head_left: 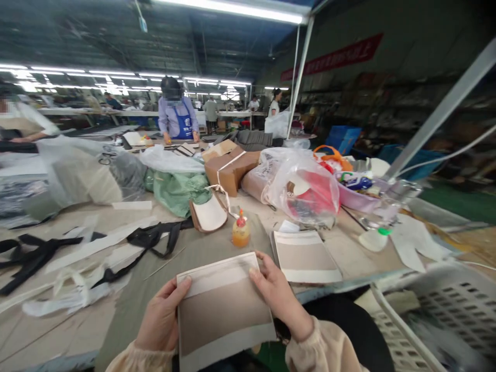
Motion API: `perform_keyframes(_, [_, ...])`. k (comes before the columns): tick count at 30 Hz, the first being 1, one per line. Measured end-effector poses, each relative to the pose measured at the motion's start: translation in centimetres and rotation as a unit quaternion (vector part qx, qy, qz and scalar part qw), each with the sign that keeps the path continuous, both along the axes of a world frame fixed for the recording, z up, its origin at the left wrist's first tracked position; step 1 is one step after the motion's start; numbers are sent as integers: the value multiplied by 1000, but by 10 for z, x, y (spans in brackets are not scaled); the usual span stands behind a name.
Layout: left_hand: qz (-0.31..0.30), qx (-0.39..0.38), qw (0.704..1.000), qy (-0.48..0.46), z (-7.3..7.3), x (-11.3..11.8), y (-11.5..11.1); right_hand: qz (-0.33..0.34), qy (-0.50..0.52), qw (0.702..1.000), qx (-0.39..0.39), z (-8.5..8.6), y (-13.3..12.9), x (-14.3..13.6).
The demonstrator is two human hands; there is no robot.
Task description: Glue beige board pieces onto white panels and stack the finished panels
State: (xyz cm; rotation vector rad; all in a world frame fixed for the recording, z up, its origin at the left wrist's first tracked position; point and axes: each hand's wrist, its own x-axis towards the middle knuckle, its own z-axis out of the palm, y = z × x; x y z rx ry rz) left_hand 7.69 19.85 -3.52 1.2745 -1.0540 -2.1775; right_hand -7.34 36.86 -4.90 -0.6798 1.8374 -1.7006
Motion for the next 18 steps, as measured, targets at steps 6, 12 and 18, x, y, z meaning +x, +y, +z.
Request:
perform_keyframes(6, [-143, -23, 988, 43, 0, -43, 35, -78, 92, 986, 116, 8, 54, -27])
perform_keyframes(12, [-247, -150, 957, 16, -14, -62, 45, -147, 78, 971, 173, -3, 124, -117])
perform_keyframes(18, [-273, -273, 921, -61, -47, -26, 13, -176, 73, 928, 321, -26, 153, -179])
